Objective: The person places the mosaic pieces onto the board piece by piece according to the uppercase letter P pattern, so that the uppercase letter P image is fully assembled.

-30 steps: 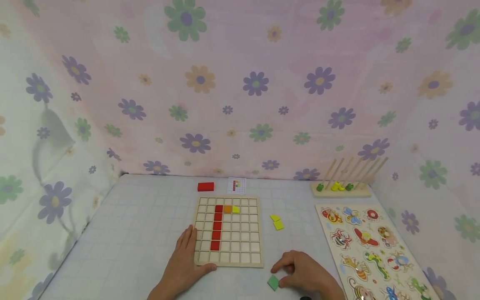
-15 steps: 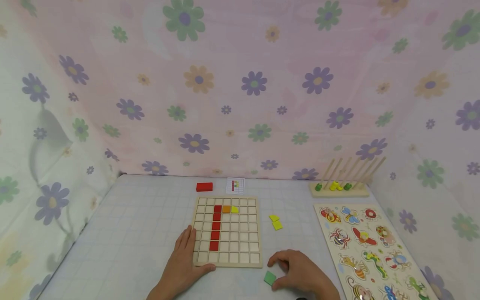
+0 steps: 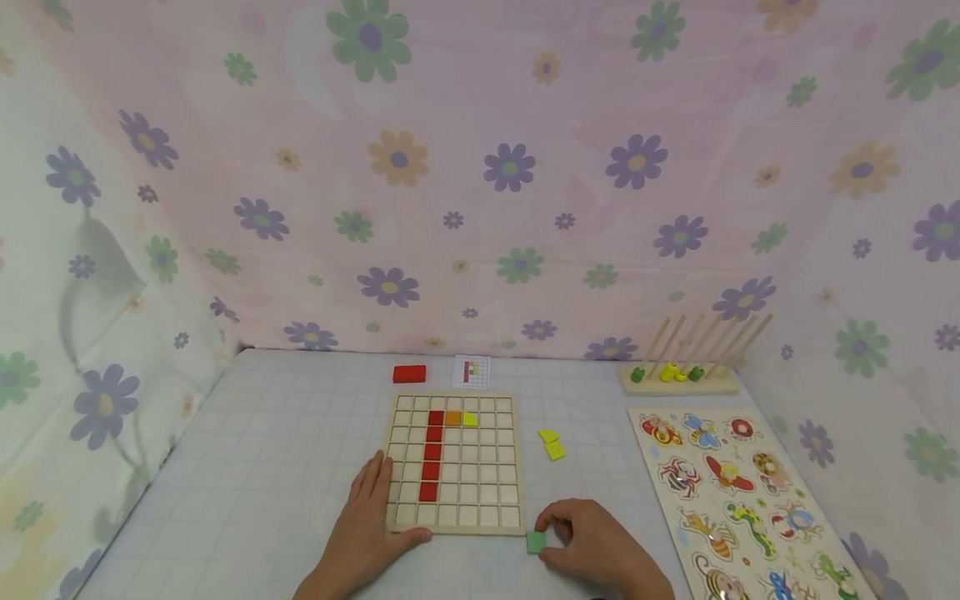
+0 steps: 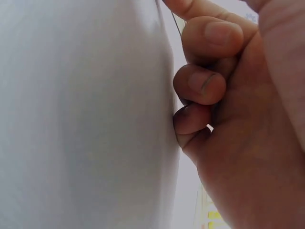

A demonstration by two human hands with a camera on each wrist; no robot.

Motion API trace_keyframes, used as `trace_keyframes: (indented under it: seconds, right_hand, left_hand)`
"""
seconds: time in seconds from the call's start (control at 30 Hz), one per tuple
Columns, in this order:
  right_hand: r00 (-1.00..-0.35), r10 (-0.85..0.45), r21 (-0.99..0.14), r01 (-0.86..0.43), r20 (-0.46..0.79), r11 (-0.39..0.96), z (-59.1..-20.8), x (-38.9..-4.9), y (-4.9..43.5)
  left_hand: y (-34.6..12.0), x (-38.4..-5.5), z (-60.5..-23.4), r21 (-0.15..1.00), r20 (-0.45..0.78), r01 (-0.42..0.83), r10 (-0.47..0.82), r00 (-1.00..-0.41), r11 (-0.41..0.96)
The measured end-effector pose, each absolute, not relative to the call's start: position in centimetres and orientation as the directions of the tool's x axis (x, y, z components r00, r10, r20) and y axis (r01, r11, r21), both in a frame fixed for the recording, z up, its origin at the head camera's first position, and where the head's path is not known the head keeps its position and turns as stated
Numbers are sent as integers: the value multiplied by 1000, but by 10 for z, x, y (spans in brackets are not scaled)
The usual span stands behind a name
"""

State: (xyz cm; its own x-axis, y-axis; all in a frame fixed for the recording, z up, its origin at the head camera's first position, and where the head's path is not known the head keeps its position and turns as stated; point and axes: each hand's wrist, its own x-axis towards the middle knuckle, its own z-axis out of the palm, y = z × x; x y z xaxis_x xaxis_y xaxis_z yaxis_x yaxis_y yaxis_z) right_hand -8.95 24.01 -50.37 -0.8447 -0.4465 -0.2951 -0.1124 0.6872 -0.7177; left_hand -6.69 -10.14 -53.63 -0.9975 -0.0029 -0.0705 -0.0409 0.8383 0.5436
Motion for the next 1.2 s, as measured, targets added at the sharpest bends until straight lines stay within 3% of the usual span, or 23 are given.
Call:
trace_keyframes:
  seconds: [0.33,0.8,1.2]
  right_hand:
    - [-870,-350,-643,-52,-347,764,-501,-91,233]
    - [-896,-358,-707,-73,-263,703,-503,-95,238]
    - [-908,-337,-697,-73,-250,713,-499,-105,231]
  left_hand:
    - [-100,-67,-536,545,-65,-33,3,-998,838]
    - [-102,-65,-532,546,-54,-28,2,-999,838]
    - [-101,-66,-532,549,-88,-51,-3,-996,835]
